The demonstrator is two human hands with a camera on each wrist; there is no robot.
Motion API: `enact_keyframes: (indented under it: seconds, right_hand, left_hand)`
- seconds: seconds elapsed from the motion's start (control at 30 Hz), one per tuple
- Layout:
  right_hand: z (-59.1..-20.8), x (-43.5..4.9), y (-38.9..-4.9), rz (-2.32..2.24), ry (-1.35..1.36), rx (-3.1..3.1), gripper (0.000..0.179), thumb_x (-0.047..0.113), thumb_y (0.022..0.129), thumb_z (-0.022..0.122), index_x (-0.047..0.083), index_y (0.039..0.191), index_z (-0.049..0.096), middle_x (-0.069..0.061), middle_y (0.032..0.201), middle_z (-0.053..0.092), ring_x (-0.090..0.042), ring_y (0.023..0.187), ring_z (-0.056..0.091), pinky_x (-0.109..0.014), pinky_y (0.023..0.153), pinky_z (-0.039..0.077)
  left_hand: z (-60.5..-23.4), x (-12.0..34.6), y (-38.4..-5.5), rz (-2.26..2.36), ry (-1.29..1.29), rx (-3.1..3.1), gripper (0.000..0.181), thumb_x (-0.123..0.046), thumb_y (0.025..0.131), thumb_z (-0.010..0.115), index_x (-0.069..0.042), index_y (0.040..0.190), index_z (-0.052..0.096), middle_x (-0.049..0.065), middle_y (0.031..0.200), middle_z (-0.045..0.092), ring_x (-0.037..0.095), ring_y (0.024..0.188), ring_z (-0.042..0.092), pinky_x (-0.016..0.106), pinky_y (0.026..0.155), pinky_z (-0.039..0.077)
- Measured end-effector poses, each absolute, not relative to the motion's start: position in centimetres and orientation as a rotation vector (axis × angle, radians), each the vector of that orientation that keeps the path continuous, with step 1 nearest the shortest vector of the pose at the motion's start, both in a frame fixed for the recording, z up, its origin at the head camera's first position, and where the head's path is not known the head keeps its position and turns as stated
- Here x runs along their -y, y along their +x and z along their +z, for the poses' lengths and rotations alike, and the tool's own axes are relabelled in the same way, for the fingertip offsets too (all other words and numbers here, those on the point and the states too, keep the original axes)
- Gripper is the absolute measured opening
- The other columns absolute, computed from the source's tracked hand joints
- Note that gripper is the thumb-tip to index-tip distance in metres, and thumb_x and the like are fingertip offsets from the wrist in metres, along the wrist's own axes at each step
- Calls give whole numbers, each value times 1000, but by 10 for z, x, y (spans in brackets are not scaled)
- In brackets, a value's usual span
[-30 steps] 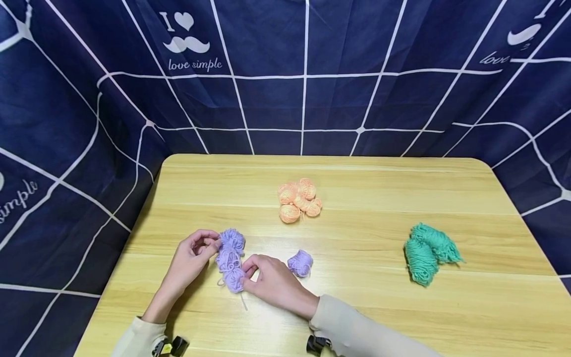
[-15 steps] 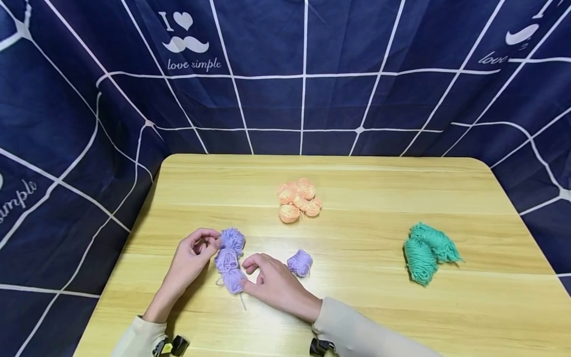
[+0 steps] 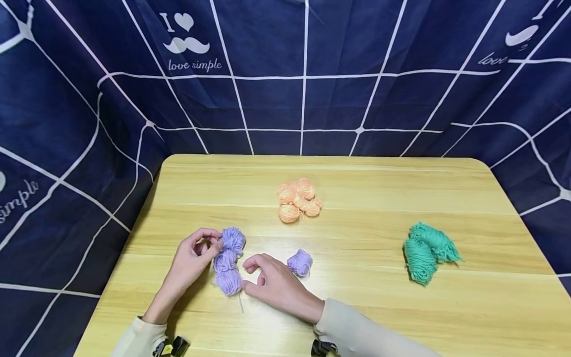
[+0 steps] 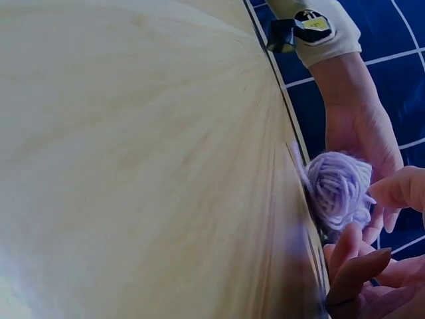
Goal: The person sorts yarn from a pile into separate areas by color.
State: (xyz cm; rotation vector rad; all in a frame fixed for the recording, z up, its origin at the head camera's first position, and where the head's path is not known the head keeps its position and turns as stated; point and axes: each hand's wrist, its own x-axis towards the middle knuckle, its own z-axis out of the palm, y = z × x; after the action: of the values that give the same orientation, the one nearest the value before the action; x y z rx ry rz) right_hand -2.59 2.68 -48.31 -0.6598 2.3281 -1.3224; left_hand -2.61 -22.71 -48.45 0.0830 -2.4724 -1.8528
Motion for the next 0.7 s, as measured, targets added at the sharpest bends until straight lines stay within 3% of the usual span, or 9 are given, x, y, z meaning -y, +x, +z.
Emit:
enact_keyframes:
  seconds: [0.33,0.6,0.7]
  right_hand:
    - [-480,-36,-25,-1370,-687,-2320,36,31,97,81,14,127,72,5,115,69,-3,78,58,-25,68,52]
    - [-474,-46,-25,-1386,-671,-2329,34,31,100,78,14,129,72,5,114,70,-4,79,60,-27,69,51]
    - [-472,-50,-25,-1399,-665,-2338,33,30,100,78,14,129,72,4,117,71,-4,78,59,-27,68,50]
  left_hand:
    - [-481,225,-25,-1825,-18,2477,19,-6,97,81,-2,114,75,11,95,68,8,63,46,22,51,38]
    - [-479,221,-22,-1844,-67,2482,21,-3,97,81,-2,117,74,12,104,71,10,66,49,21,55,41]
    - [-478,219,-21,-1812,-94,2494,23,-4,96,81,-3,118,74,10,100,69,13,69,52,22,59,44]
